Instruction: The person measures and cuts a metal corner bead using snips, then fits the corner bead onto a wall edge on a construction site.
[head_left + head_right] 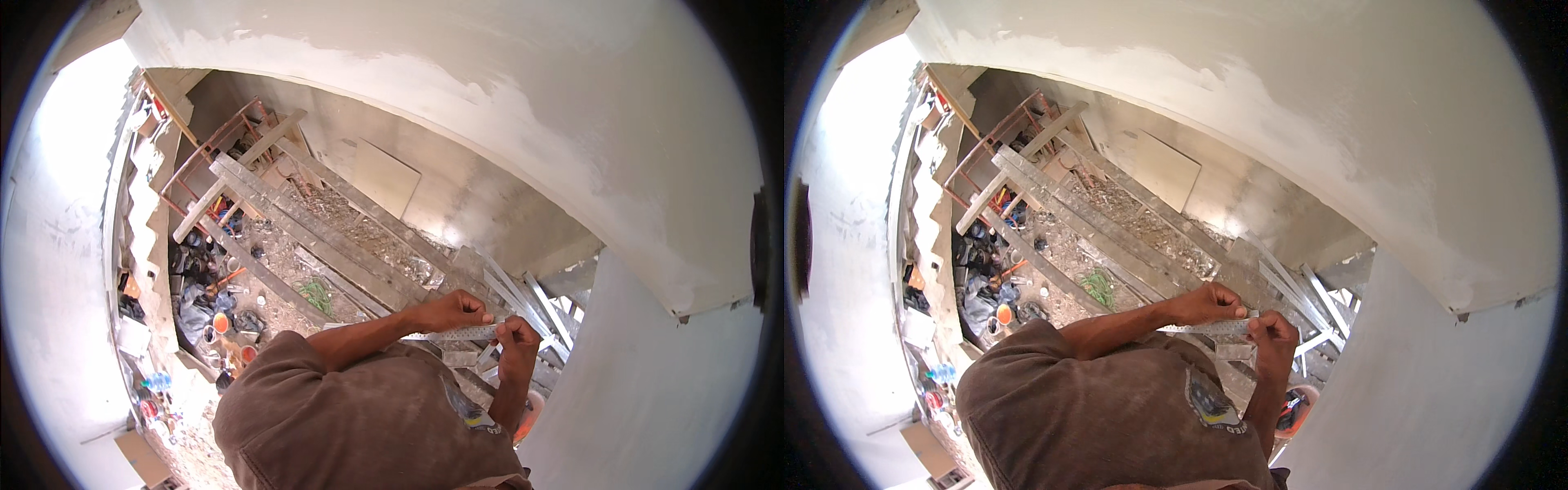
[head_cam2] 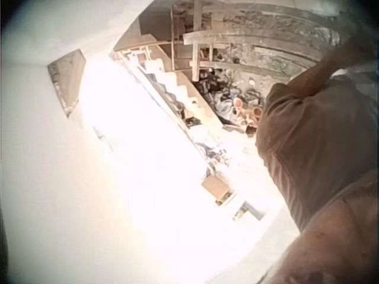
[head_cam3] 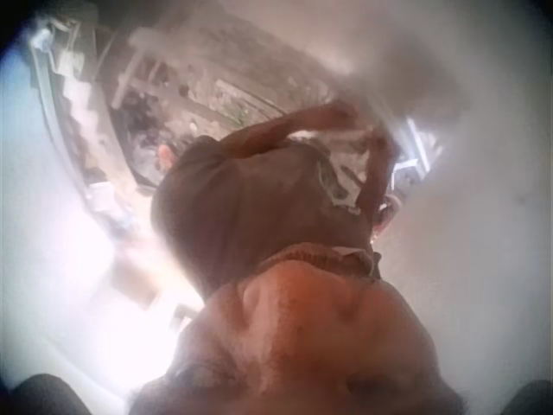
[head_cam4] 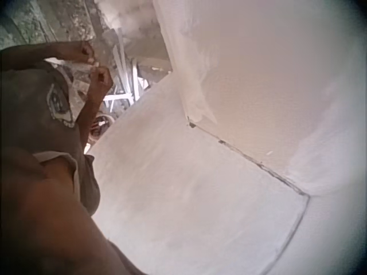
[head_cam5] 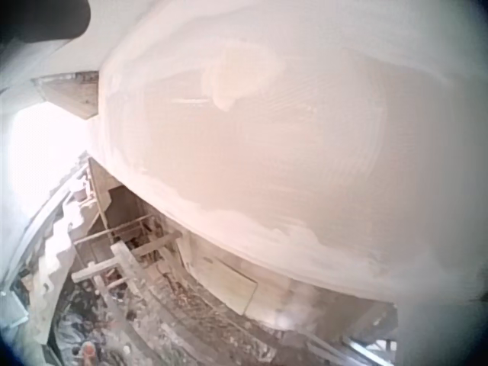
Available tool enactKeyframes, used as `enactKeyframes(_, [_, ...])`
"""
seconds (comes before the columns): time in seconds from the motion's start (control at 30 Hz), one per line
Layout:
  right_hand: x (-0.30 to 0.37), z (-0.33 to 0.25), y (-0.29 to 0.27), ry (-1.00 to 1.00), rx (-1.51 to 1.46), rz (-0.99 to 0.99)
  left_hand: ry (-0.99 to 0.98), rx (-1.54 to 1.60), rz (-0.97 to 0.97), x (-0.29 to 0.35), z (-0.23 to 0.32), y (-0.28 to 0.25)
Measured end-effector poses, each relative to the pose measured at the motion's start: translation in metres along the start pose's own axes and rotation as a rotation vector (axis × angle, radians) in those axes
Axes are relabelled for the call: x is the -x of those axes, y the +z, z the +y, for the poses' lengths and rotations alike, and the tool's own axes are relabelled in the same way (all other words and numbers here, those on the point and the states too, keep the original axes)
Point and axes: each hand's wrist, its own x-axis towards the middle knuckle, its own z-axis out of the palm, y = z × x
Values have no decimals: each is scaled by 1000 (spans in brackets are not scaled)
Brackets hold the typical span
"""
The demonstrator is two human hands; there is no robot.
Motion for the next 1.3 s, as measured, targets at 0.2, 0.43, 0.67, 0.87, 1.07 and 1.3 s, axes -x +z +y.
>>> enactKeyframes(0.2, [-7,-3,10,-22,235,31,14,-66,106,0,4,-8])
enactKeyframes(0.43, [-3,-12,18,29,318,-17,83,-79,132,5,16,-5])
enactKeyframes(0.67, [-4,-14,28,-53,383,-79,84,-55,110,13,15,-16])
enactKeyframes(0.87, [-5,-9,20,-121,349,-132,87,-52,95,21,23,-15])
enactKeyframes(1.07, [-4,-23,33,8,345,16,100,-90,170,10,4,-14])
enactKeyframes(1.3, [-10,-21,30,25,186,-96,-26,-8,143,10,17,-22])
